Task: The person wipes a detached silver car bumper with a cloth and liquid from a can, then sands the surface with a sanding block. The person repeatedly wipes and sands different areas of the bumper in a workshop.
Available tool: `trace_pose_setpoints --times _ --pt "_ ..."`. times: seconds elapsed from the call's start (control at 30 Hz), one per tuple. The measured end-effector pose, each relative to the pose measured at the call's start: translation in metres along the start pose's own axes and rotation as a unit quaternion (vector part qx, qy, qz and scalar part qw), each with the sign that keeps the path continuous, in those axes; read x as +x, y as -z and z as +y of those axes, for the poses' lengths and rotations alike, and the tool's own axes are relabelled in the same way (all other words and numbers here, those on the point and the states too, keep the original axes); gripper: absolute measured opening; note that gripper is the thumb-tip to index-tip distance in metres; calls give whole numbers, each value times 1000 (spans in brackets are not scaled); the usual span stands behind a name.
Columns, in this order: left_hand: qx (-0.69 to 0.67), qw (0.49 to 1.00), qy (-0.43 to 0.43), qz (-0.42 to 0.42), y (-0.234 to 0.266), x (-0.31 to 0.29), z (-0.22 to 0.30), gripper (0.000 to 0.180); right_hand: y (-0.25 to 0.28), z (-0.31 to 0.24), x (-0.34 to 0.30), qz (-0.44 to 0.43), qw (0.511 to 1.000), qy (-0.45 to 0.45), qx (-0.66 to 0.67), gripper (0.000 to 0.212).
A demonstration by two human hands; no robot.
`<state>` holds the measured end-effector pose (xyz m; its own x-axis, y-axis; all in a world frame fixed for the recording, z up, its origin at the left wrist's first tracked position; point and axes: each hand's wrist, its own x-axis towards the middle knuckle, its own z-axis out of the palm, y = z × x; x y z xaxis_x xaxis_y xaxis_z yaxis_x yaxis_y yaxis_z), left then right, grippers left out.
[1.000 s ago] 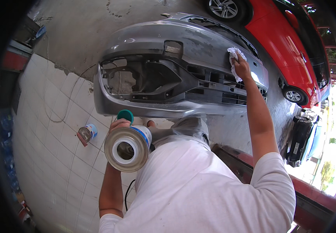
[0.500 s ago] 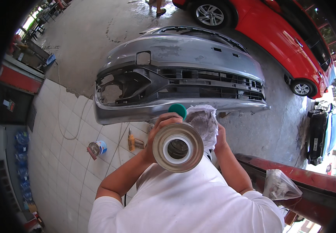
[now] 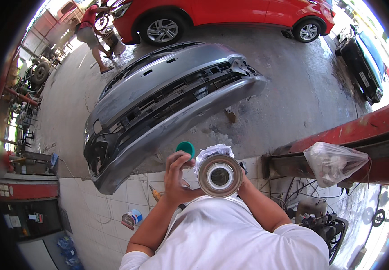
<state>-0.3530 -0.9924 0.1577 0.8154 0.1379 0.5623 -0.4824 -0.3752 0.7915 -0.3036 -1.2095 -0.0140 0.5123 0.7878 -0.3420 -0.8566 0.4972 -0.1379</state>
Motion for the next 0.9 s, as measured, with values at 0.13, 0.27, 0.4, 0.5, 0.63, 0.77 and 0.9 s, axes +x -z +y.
trace_pose_setpoints --times 0.13,0.27,0.4,0.5,0.63,0.77,0.9 --pt "-21 997 72 -30 23 -2 11 29 14 -16 -31 -45 996 78 -28 76" --pt "-169 964 184 -90 2 10 25 12 26 -27 -45 -29 998 60 -21 82" --pt "-140 943 267 -139 -32 27 11 23 48 -19 -55 31 992 124 -18 81" --pt "-41 956 218 -191 -58 26 -11 27 63 -11 -65 71 990 117 -20 84" --pt "92 966 70 -231 -96 12 -42 36 77 9 -73 137 979 149 -5 84" --pt "110 921 60 -369 -123 3 -77 49 124 27 -72 148 974 156 64 81" --pt "145 880 14 -451 -163 -7 -102 66 189 30 -61 157 973 125 116 77"
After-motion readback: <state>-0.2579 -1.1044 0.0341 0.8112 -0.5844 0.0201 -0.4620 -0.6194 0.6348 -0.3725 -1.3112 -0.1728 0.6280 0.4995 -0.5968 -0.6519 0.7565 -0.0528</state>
